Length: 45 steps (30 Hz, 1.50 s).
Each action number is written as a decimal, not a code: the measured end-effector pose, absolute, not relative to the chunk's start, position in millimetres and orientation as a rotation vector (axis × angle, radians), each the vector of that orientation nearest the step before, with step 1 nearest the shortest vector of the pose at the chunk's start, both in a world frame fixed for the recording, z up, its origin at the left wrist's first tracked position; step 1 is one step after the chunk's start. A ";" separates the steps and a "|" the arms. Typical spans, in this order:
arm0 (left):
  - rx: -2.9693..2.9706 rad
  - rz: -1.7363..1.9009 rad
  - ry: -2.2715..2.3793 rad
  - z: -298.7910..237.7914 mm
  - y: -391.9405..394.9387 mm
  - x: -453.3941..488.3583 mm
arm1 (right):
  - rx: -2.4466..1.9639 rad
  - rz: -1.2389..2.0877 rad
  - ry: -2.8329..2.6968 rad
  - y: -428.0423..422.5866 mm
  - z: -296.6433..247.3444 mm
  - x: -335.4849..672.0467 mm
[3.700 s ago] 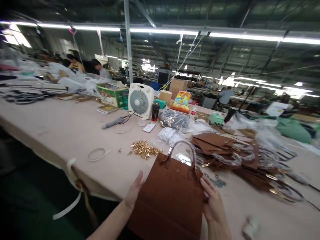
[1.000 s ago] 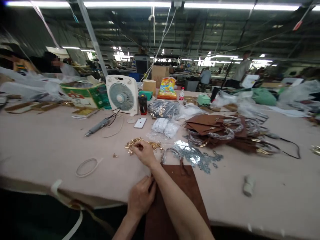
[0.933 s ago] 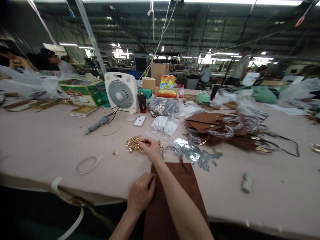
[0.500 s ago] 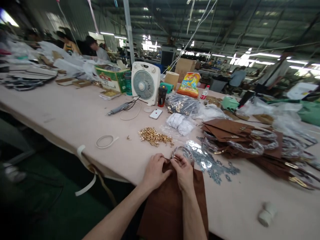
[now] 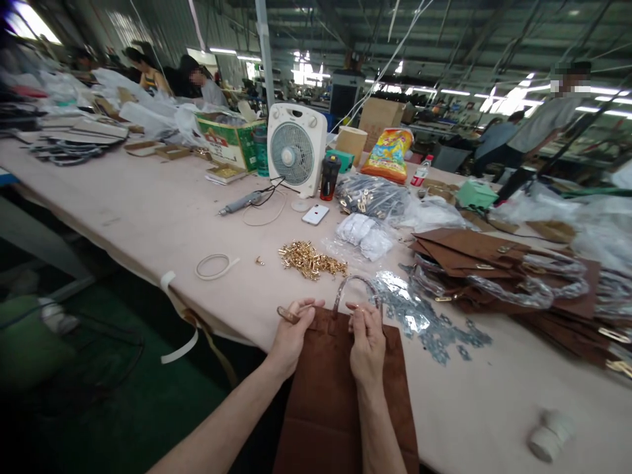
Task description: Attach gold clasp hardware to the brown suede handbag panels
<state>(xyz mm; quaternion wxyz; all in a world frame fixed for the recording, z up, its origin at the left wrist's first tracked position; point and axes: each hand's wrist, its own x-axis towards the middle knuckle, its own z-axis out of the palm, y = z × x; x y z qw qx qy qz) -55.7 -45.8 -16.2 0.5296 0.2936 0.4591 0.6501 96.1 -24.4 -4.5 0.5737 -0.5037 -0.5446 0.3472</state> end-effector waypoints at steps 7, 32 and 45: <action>0.665 1.650 1.029 -14.0 -44.9 -55.8 | -1.198 0.914 -1.418 -48.7 12.8 93.9; 0.671 1.759 1.103 -14.4 -44.1 -50.6 | -1.255 0.798 -1.497 -59.9 -7.5 73.8; 0.731 1.754 1.126 -13.4 -44.6 -51.6 | -1.271 0.814 -1.507 -58.1 -12.9 68.6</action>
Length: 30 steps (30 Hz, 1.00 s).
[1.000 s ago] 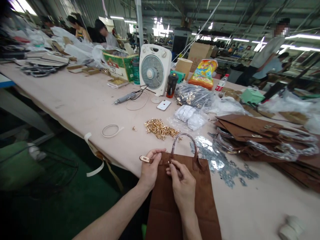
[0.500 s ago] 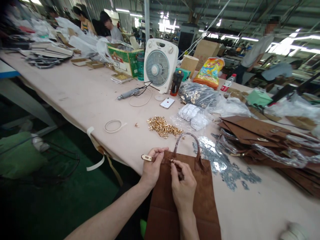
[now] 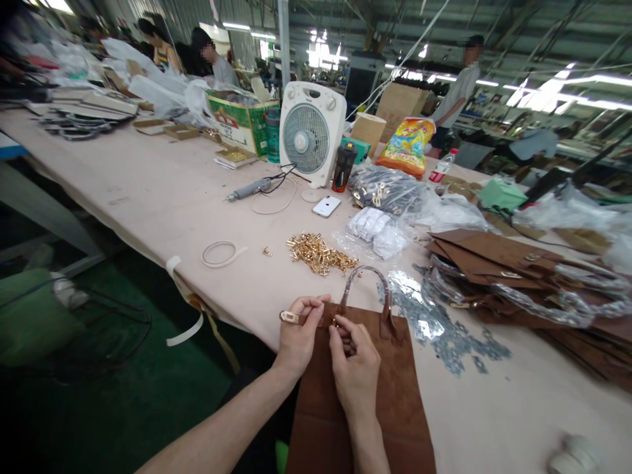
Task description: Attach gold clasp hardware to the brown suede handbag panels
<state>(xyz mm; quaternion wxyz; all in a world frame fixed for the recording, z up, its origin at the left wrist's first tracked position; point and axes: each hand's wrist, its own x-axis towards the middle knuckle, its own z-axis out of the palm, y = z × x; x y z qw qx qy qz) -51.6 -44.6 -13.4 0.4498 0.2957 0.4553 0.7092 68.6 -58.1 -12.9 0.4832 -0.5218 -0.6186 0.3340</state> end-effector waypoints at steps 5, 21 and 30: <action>0.723 1.749 1.141 -13.8 -44.2 -51.5 | -1.277 0.806 -1.521 -56.3 -13.2 66.5; 0.757 1.674 1.226 -8.7 -49.2 -51.3 | -1.304 0.597 -1.729 -51.9 -21.0 64.2; 0.385 1.704 1.004 -9.8 -39.5 -55.5 | -1.242 0.824 -1.402 -19.9 20.0 48.6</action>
